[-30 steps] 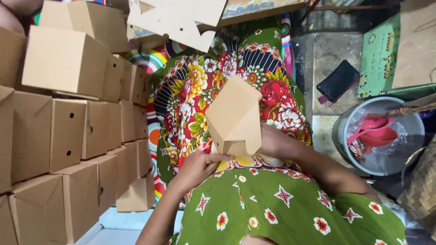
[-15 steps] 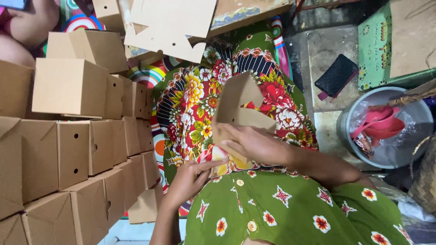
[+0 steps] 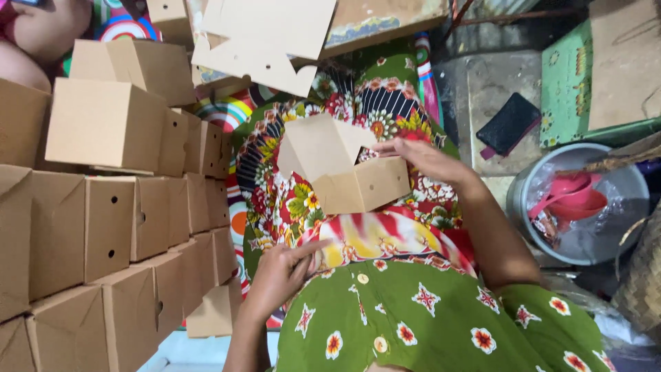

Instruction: Assembling small cardboard boxes from flat templates by folding and tucking tabs

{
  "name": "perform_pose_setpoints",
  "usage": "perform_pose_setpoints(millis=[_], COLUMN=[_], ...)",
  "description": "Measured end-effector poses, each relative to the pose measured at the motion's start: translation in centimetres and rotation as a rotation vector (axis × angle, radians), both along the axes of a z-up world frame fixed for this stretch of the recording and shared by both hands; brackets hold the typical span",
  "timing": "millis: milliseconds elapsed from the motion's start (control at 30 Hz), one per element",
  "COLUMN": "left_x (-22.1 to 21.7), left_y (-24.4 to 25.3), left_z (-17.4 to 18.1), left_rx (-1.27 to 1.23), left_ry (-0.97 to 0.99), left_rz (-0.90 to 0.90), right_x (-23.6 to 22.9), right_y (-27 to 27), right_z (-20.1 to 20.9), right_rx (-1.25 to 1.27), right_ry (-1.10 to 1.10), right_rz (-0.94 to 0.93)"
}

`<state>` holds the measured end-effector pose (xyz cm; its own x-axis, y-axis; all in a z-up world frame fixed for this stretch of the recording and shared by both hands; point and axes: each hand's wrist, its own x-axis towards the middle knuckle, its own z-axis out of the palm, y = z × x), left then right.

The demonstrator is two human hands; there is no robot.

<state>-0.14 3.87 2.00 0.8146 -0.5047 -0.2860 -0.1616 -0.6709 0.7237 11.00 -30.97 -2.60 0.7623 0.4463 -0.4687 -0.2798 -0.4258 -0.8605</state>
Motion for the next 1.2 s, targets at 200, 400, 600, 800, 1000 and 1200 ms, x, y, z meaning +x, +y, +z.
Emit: perform_pose_setpoints(millis=[200, 400, 600, 800, 1000, 1200], left_x=[-0.2, 0.0, -0.4, -1.0, -0.8, -0.4], left_y=[1.2, 1.2, 2.2, 3.0, 2.6, 1.8], left_z=[-0.8, 0.0, -0.5, -2.2, -2.1, -1.3], left_rx=[0.167, 0.178, 0.279, 0.298, 0.279, 0.197], left_ry=[-0.051, -0.082, -0.120, -0.135, -0.019, -0.075], left_rz=[0.138, 0.229, 0.283, 0.376, 0.476, 0.457], right_x=[-6.0, -7.5, -6.5, -6.4, -2.0, -0.1], right_y=[1.7, 5.8, 9.4, 5.4, -1.6, 1.4], right_z=[0.2, 1.7, 2.5, 4.9, 0.8, -2.0], right_rx=[0.335, 0.330, 0.316, 0.247, 0.266, 0.494], right_ry=[-0.479, -0.621, -0.570, -0.766, -0.658, -0.180], right_rz=[0.074, 0.162, 0.052, -0.010, -0.379, 0.002])
